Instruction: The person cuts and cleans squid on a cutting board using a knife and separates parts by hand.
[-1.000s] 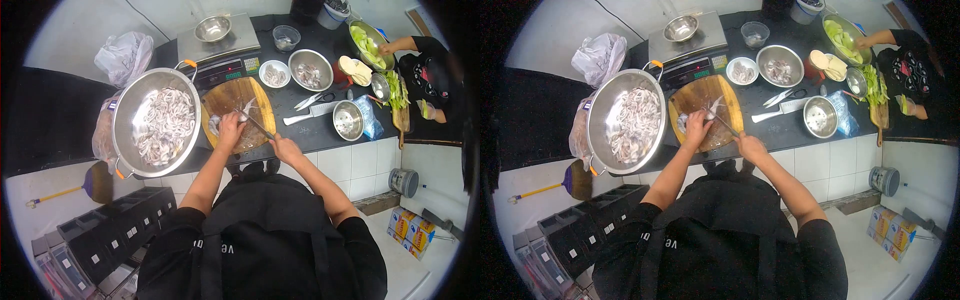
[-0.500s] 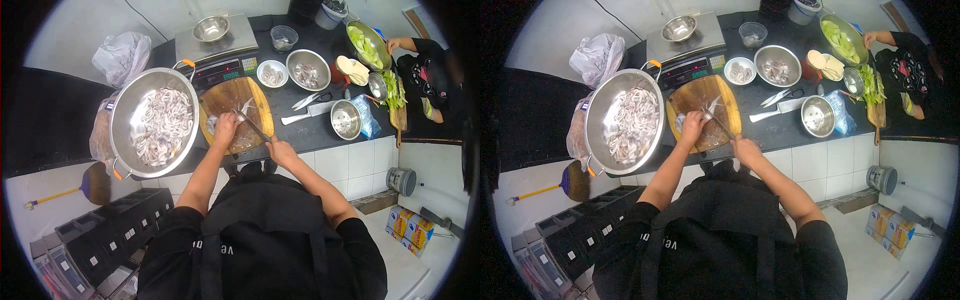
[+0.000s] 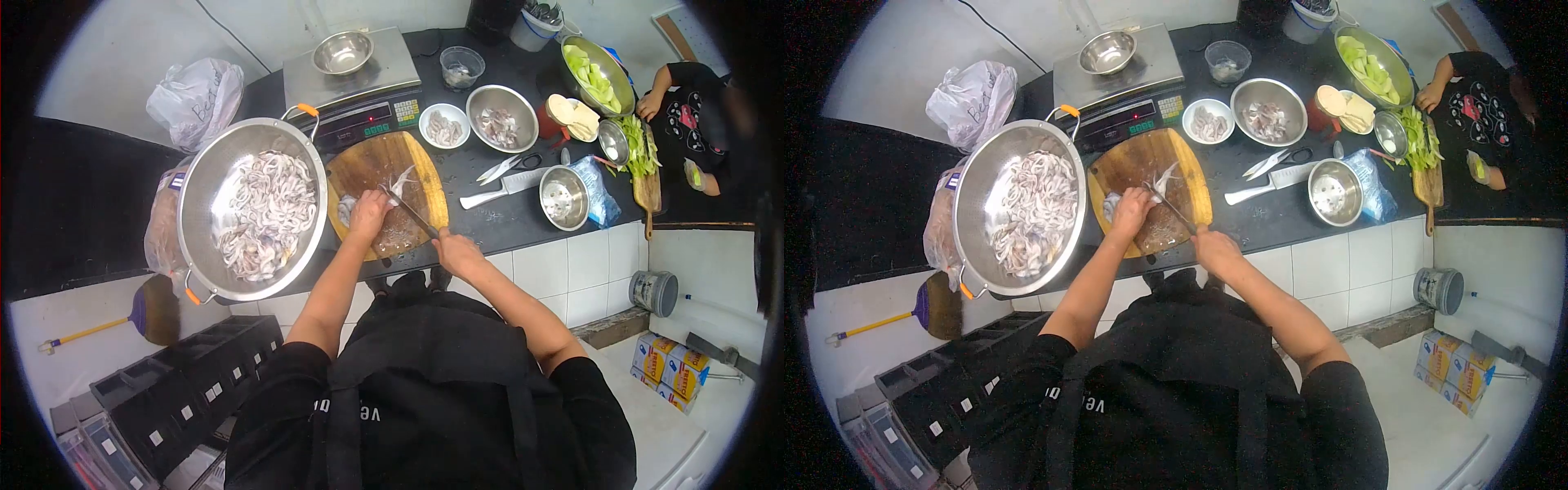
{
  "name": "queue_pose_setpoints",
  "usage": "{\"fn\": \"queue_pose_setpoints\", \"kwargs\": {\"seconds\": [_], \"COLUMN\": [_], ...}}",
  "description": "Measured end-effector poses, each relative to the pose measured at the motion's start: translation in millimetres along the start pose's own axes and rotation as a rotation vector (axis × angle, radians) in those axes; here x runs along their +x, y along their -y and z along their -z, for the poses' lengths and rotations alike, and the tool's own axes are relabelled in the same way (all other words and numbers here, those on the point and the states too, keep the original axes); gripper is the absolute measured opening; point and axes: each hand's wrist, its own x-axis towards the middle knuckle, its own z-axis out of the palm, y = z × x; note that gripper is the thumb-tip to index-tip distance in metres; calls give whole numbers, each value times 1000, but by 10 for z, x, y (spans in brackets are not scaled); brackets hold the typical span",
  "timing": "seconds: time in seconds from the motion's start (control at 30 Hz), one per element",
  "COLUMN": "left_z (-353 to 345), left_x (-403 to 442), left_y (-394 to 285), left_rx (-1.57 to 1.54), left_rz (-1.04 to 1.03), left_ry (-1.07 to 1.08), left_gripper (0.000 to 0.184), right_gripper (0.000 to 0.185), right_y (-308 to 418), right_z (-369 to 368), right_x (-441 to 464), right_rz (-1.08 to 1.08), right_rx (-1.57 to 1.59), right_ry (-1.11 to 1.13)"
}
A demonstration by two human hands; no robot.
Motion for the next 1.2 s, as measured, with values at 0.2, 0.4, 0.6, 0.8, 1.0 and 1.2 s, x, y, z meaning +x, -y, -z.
{"fn": "queue_pose_setpoints", "kwargs": {"seconds": [0.2, 0.4, 0.6, 0.8, 1.0, 1.2], "left_z": [-26, -20, -16, 4, 59, 18], "left_x": [7, 41, 81, 83, 127, 113], "left_y": [9, 40, 62, 80, 67, 90], "left_rx": [6, 10, 10, 16, 6, 50], "left_rz": [5, -8, -57, -94, -61, -95], "left_ry": [-28, 10, -11, -42, 76, 27], "left_gripper": [20, 17, 18, 20, 16, 16], "right_gripper": [34, 34, 36, 36, 35, 33], "right_y": [77, 45, 61, 6, 35, -6], "right_z": [-48, -79, -79, -94, -99, -97], "right_x": [71, 173, 166, 220, 285, 269], "right_rz": [-61, -35, -62, -87, -71, -55], "right_rx": [-21, -46, -50, -55, -52, -40], "right_ry": [4, 40, -1, 43, 24, 16]}}
